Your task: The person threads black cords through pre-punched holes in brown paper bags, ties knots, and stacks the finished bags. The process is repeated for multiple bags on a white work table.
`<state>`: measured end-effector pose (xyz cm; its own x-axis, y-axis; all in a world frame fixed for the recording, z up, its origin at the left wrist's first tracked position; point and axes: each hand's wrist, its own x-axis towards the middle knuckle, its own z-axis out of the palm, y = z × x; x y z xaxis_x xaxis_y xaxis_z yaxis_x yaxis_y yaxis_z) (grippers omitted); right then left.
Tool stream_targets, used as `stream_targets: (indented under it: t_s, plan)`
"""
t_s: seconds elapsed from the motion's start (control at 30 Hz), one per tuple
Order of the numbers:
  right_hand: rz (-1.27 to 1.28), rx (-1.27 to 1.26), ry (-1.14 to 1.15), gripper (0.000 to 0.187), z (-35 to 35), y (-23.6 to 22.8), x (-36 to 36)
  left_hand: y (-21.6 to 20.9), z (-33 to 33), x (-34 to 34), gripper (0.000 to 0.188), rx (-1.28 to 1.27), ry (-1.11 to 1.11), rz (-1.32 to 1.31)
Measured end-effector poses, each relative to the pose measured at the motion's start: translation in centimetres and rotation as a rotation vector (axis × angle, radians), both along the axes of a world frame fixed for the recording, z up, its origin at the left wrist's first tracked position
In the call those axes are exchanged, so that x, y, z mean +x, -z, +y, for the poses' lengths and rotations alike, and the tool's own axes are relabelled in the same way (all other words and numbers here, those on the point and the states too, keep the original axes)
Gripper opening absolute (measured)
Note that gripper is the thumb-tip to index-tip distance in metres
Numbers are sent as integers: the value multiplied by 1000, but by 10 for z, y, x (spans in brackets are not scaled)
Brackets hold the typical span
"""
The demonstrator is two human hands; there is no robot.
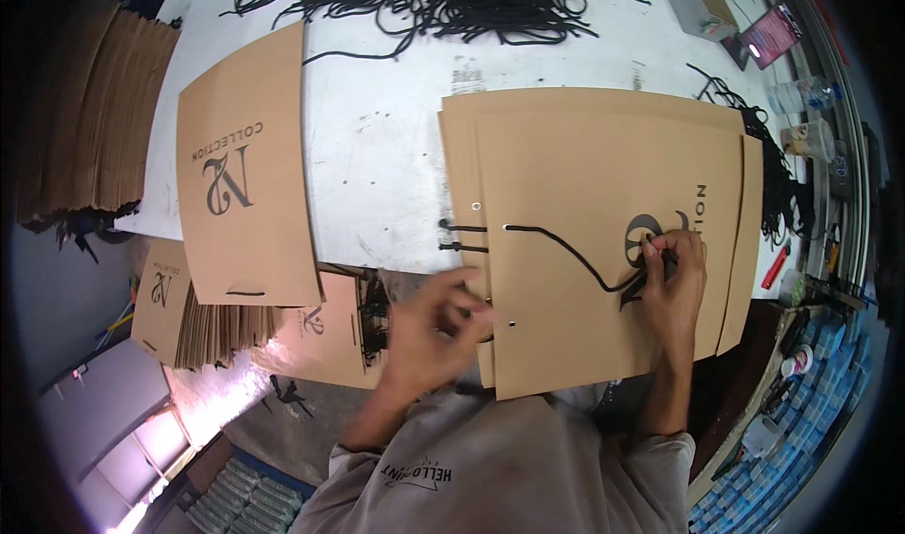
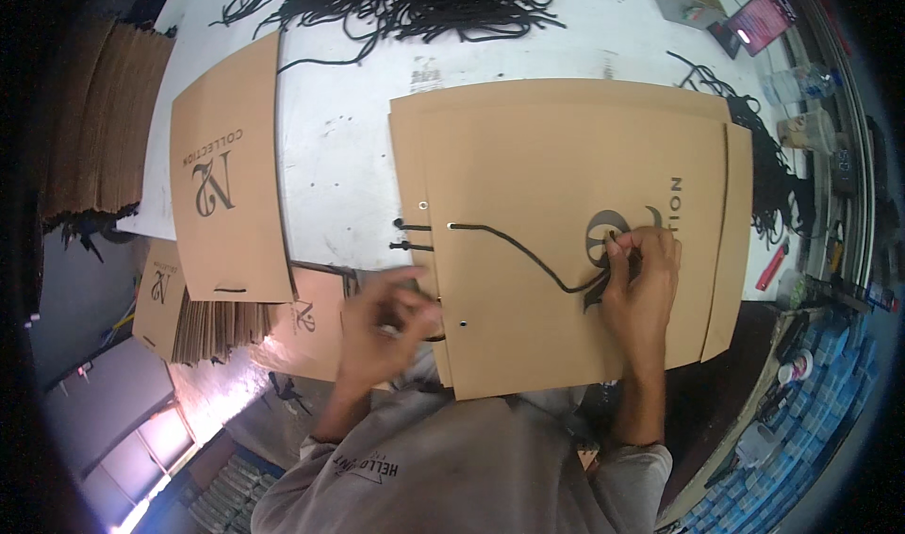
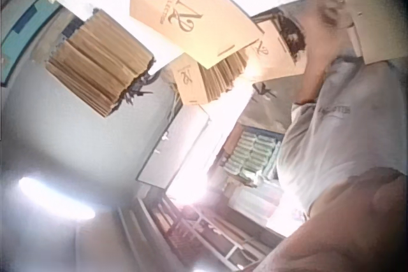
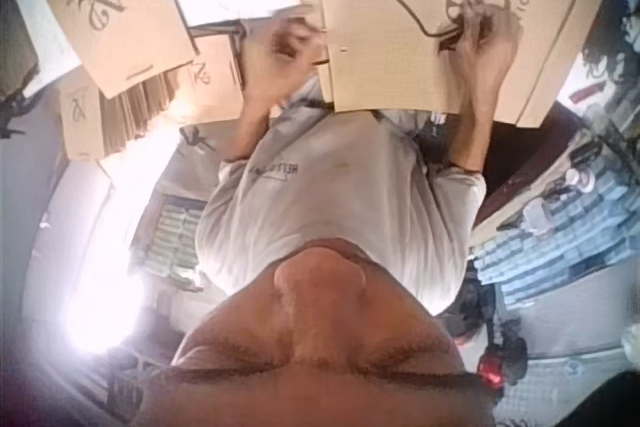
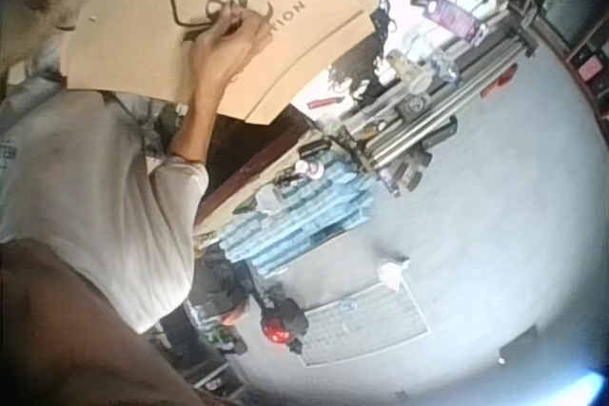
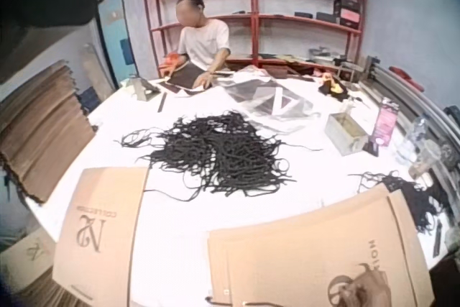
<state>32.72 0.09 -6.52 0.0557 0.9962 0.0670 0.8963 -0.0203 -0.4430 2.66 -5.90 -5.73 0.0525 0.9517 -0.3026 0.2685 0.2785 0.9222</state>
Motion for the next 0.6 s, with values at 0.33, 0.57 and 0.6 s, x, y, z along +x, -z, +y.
stream_targets:
  t_s: [0.33,0.57,0.6]
  plan:
    - [659,129,-519,16,-35,-8,-70,29,9,15,36,-48,-110,-333]
    - [735,132,-424,24,-36,1,-92,18,14,1,48,-38,53,-477]
    - [729,132,-437,25,-36,1,-92,18,14,0,50,-48,65,-474]
